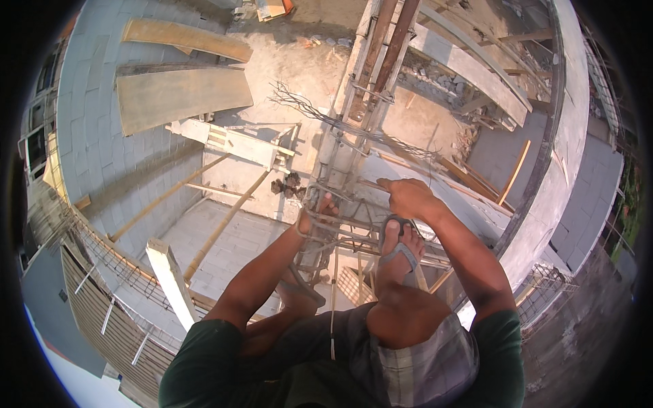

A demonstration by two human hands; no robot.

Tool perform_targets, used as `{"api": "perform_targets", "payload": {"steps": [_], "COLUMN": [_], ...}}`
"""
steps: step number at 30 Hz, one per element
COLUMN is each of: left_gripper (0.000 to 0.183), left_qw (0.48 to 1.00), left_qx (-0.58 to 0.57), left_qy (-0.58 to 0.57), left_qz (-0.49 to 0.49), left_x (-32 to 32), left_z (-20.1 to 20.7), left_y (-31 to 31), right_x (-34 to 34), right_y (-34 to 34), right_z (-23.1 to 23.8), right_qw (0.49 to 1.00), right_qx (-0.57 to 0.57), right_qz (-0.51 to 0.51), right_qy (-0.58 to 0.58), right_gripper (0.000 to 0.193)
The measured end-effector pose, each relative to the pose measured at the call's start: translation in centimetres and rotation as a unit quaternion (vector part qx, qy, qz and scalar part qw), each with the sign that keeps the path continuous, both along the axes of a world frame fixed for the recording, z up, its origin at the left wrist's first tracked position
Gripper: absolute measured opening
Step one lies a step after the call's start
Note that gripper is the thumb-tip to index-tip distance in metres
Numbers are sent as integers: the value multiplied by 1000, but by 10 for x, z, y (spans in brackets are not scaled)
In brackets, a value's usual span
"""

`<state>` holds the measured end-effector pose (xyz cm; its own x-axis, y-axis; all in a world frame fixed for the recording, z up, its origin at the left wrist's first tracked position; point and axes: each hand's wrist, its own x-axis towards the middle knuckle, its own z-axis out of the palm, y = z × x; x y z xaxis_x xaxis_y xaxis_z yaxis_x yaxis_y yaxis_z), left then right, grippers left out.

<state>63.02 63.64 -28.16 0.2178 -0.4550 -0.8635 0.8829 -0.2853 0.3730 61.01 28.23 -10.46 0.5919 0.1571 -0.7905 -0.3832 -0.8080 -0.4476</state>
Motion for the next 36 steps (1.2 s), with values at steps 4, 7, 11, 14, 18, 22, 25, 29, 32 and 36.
{"api": "perform_targets", "payload": {"steps": [4, 7, 11, 14, 18, 22, 25, 29, 32, 36], "left_gripper": [39, 39, 38, 35, 27, 24, 27, 33, 35, 35], "left_qw": [998, 997, 992, 982, 973, 953, 967, 979, 972, 979], "left_qx": [-58, -76, -62, -36, -25, -7, 5, 1, -10, -2], "left_qy": [-16, 13, 105, 175, 206, 254, 211, 176, 192, 179], "left_qz": [7, -12, 19, 69, 97, 167, 141, 106, 135, 93], "left_x": [10, 21, 33, 35, 34, 31, 27, 23, 23, 26], "left_z": [24, 51, 73, 80, 81, 77, 67, 54, 51, 57], "left_y": [-10, -10, -16, -14, -9, -3, 0, 10, 12, 6], "right_x": [-12, -19, -17, -6, 15, 25, 25, 22, 20, 20], "right_y": [-5, -5, 0, 7, 20, 32, 40, 49, 57, 65], "right_z": [-5, -2, -4, -15, -26, -19, -12, -17, -26, -28], "right_qw": [999, 997, 993, 996, 994, 988, 990, 988, 989, 988], "right_qx": [-27, -79, -73, -28, 24, 69, 52, 57, 55, 45], "right_qz": [-46, 7, 96, 81, 104, 114, 92, 82, 88, 82], "right_qy": [9, 15, 7, -16, 22, 77, 98, 116, 104, 124], "right_gripper": [65, 58, 51, 50, 51, 51, 52, 57, 58, 52]}}
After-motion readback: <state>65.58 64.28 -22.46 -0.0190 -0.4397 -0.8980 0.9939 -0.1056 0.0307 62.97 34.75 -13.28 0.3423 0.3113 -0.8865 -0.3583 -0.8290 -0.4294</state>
